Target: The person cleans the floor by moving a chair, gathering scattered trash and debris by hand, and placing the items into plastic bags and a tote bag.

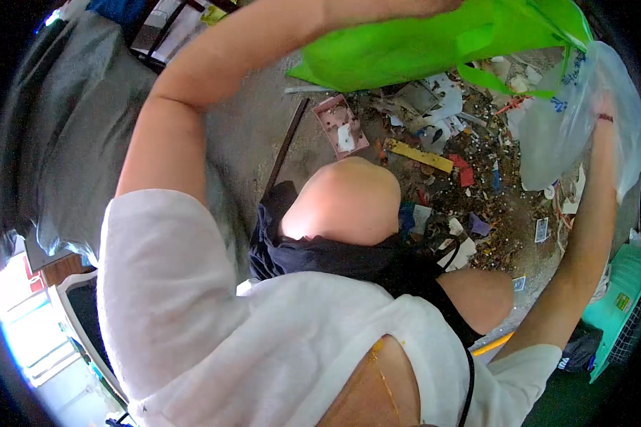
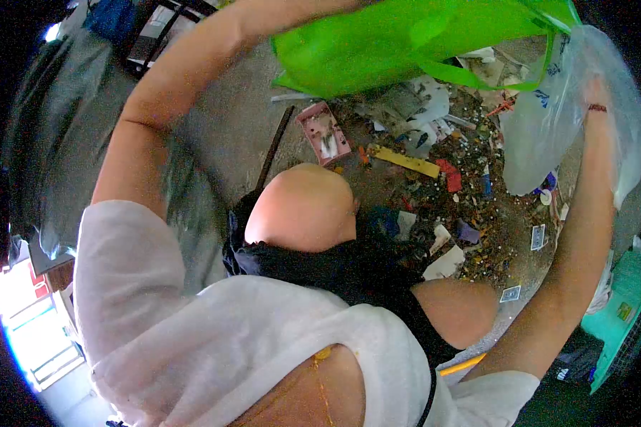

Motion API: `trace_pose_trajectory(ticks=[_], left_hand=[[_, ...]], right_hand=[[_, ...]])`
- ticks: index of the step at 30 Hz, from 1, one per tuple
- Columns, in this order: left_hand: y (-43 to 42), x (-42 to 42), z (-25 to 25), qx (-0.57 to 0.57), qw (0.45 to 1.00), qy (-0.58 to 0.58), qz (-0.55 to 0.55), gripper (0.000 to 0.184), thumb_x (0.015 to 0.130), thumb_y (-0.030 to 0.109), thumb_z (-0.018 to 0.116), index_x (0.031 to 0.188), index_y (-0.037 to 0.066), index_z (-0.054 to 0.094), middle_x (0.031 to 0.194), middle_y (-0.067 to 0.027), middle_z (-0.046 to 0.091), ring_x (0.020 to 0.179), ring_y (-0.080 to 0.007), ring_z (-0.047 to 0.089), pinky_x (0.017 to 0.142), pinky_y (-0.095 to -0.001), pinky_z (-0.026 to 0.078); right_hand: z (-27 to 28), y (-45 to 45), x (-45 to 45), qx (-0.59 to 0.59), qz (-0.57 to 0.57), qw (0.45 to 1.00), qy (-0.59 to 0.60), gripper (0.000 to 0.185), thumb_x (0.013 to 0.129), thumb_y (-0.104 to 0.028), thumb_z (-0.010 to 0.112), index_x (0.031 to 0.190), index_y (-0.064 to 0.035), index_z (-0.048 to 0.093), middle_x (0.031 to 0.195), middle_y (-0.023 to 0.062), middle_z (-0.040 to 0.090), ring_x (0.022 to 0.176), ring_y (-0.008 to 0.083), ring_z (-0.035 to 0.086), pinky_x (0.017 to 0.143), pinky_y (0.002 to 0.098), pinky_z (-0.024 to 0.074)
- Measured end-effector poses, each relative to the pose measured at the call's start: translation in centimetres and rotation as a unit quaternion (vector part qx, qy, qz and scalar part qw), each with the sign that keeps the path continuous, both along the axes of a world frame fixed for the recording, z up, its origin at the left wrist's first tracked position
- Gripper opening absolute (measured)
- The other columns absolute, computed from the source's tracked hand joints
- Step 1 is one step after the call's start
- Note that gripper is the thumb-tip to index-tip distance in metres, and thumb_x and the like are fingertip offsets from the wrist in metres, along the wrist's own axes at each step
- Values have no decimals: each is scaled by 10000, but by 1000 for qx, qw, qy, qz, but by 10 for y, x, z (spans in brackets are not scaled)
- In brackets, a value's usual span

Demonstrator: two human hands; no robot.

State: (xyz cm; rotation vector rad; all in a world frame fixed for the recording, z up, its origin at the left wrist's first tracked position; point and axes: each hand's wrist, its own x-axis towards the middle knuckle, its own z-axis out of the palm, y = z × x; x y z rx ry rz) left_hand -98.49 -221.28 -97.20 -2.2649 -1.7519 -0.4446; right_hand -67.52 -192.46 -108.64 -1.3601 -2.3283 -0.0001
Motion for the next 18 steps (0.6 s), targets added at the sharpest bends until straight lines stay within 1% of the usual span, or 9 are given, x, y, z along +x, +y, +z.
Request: trace_pose_trajectory(ticks=[4, 5, 7, 8, 9, 11, 15, 17, 18], left_hand=[[-52, 11, -62, 211, 927, 109, -291, 343, 672, 254, 571, 975, 98, 537, 1041, -93, 485, 889, -245, 489, 654, -412, 392], [-69, 14, -95, 120, 919, 46, -373, 277, 681, 211, 525, 925, 82, 537, 993, -97, 504, 816, -232, 505, 599, -393, 399], [-115, 0, -178, -107, 931, 62, -342, 334, 658, 247, 523, 934, 58, 520, 882, -50, 502, 827, -183, 480, 653, -336, 395], [-136, -13, -221, -126, 946, 96, -283, 337, 636, 245, 533, 921, 65, 533, 895, -58, 520, 895, -204, 480, 719, -341, 397], [-150, -31, -275, -297, 926, 115, -204, 309, 672, 224, 527, 931, 58, 540, 945, -87, 526, 968, -224, 467, 804, -378, 369], [-182, -62, -342, -303, 935, 161, -89, 269, 716, 203, 515, 935, 48, 543, 978, -113, 521, 1004, -235, 460, 850, -429, 334], [-181, -77, -365, -355, 924, 128, -62, 261, 750, 188, 498, 948, 21, 534, 976, -122, 518, 967, -251, 493, 899, -474, 277], [-178, -63, -349, -352, 911, 137, -167, 270, 738, 162, 496, 944, -12, 513, 979, -136, 515, 888, -281, 537, 846, -465, 354], [-167, -46, -317, -375, 912, 79, -147, 261, 734, 141, 488, 937, -22, 504, 971, -143, 514, 853, -292, 547, 784, -445, 399]], right_hand=[[-28, -7, 18, -38, 4, 999, -9, 283, 808, -239, 430, 1020, -84, 536, 959, 123, 540, 870, 253, 510, 783, 357, 397], [-37, -11, 25, -48, 2, 999, -8, 283, 808, -239, 430, 1020, -84, 536, 958, 123, 540, 869, 253, 510, 782, 357, 397], [-57, -24, 40, -69, -6, 998, -10, 283, 809, -240, 430, 1021, -84, 536, 957, 123, 540, 867, 253, 510, 780, 357, 397], [-65, -30, 49, -79, -10, 997, -11, 283, 809, -240, 431, 1021, -84, 536, 956, 123, 540, 866, 253, 510, 780, 357, 398], [-72, -38, 59, -86, -21, 996, -10, 283, 809, -240, 431, 1021, -85, 536, 956, 123, 540, 866, 253, 510, 779, 357, 398], [-87, -52, 77, -97, -38, 994, -12, 283, 809, -241, 431, 1021, -85, 535, 954, 123, 540, 864, 252, 511, 778, 356, 398], [-108, -81, 105, -114, -73, 991, -8, 283, 809, -242, 431, 1021, -86, 535, 952, 123, 540, 860, 252, 511, 775, 356, 399], [-112, -90, 119, -121, -89, 989, -5, 283, 809, -242, 431, 1021, -86, 535, 950, 123, 540, 858, 252, 512, 773, 356, 400], [-116, -94, 125, -123, -96, 988, -3, 283, 809, -243, 431, 1021, -86, 535, 950, 123, 540, 858, 251, 512, 773, 356, 400]])
